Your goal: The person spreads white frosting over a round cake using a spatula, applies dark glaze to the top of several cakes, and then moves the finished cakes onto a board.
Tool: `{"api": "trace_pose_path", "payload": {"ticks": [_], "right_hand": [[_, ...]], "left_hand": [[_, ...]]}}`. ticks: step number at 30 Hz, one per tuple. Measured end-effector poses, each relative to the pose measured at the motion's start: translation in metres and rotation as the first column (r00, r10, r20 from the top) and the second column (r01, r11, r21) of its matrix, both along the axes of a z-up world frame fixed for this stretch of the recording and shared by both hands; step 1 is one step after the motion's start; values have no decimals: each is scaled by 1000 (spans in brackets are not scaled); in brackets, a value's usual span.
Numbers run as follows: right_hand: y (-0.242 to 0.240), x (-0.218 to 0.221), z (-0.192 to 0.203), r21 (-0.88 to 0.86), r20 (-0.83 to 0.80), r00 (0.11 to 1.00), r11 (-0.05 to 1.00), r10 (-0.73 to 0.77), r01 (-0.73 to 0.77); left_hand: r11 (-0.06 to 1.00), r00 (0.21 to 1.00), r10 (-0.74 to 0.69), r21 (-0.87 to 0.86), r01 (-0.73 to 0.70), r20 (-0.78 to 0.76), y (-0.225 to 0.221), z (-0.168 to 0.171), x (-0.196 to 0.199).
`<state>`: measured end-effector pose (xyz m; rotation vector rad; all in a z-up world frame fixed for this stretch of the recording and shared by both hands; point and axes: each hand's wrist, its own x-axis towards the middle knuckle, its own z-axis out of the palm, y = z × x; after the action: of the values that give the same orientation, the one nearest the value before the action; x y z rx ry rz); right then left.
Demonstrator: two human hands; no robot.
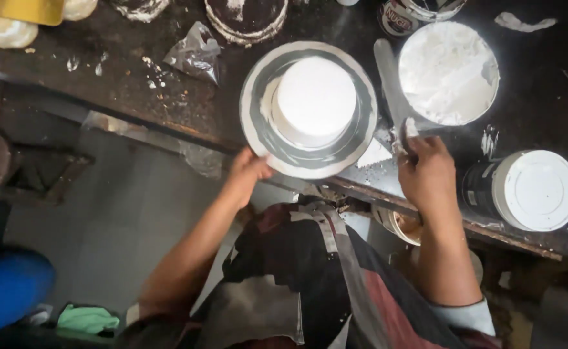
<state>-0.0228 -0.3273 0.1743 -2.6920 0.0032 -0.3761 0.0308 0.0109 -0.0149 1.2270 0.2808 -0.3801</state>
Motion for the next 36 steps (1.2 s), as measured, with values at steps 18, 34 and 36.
{"api": "trace_pose_path", "payload": {"ticks": [18,34,36], "right_hand": [[38,22,-9,119,-166,978,987,125,-106],[78,-8,-33,993,49,975,96,215,-71],[57,-12,-30,922,123,988,358,90,-148]], "left_hand": [[981,999,20,-195,-25,-29,-18,11,-32],[844,703,-397,-66,532,590,-63,130,-78],[863,793,-480,42,503,376,-81,167,-83]]}}
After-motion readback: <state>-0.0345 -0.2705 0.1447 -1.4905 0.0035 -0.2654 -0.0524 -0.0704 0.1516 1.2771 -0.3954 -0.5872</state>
